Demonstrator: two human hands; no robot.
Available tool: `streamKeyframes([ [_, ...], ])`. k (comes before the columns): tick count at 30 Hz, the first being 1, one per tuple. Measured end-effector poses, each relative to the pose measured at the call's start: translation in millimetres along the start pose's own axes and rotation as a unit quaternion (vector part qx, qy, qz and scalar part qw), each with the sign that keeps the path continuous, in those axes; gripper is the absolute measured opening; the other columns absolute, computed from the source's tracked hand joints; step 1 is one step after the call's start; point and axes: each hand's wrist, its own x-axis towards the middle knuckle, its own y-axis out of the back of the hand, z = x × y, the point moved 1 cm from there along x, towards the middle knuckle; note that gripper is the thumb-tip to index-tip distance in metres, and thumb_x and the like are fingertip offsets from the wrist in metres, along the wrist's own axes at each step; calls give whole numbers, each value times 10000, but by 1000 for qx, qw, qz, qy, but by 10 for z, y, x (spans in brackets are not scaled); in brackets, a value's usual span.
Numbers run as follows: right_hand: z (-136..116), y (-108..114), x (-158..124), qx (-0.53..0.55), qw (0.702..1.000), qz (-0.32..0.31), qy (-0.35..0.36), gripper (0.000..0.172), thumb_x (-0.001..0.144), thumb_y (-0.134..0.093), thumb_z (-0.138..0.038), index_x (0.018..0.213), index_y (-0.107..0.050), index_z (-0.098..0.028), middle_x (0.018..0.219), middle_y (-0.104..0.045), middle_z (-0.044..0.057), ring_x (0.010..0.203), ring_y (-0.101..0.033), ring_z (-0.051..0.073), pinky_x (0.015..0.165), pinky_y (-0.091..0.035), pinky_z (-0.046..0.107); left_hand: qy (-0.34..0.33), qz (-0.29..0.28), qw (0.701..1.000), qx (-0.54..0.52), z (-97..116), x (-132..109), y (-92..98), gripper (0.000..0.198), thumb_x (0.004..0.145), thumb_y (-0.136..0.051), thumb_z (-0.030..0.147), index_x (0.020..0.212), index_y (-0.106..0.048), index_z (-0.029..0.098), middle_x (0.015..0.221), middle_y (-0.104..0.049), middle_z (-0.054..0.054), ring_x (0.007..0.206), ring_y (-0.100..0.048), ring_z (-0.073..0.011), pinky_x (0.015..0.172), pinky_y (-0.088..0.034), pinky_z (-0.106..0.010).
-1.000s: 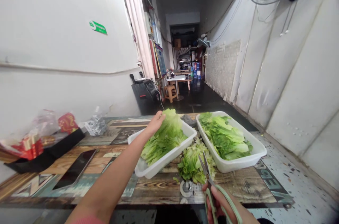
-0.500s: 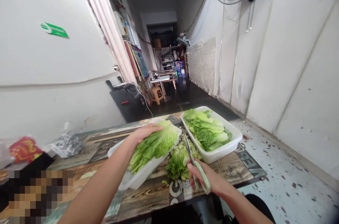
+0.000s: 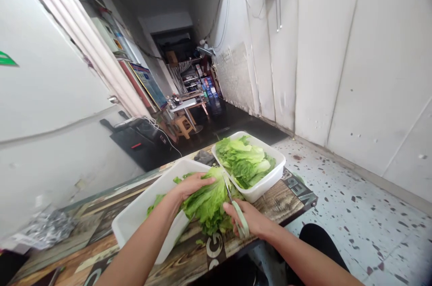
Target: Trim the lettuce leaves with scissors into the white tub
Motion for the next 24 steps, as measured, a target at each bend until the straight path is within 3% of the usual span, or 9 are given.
streamKeyframes([
  [6,35,14,6,5,1000,27,-16,573,745,-523,-773,781,-478,-203,461,-453,-88,316,-453,105,331,-377,239,36,-22,999,-18,30,47,60,553,556,-858,494,934,-716,116,950,-757,-143,871,-709,-288,830,-552,-386],
  [12,37,12,-121,31,999,-36,-10,581,753,-499,-782,756,-474,-202,477,-509,-68,403,-509,103,399,-356,213,37,-10,999,20,122,-40,127,495,566,-847,502,879,-727,137,950,-759,-136,876,-710,-294,844,-545,-387],
  [16,-25,-9,-2,48,998,-28,-1,593,675,-599,-780,746,-470,-206,485,-504,-81,412,-520,105,393,-354,207,38,-13,996,83,152,-63,61,477,573,-840,505,856,-736,136,911,-761,-137,818,-709,-287,798,-558,-386],
  [19,-50,-7,134,59,998,-12,-6,609,672,-577,-799,735,-482,-201,423,-458,-96,325,-456,101,343,-346,215,41,-6,991,131,153,-80,21,436,584,-830,512,807,-734,150,897,-761,-133,795,-709,-280,744,-564,-361],
  [22,15,-3,142,67,998,-1,-13,621,681,-562,-804,760,-501,-191,395,-443,-99,297,-442,103,329,-348,215,27,-19,989,141,208,-125,84,451,600,-816,528,836,-742,151,938,-760,-128,837,-706,-290,766,-561,-362],
  [24,118,-11,69,82,996,-15,-27,639,671,-568,-809,822,-502,-191,436,-485,-88,332,-493,116,353,-370,214,5,4,991,131,331,-151,164,502,604,-807,540,899,-740,139,955,-758,-127,860,-701,-305,785,-556,-382],
])
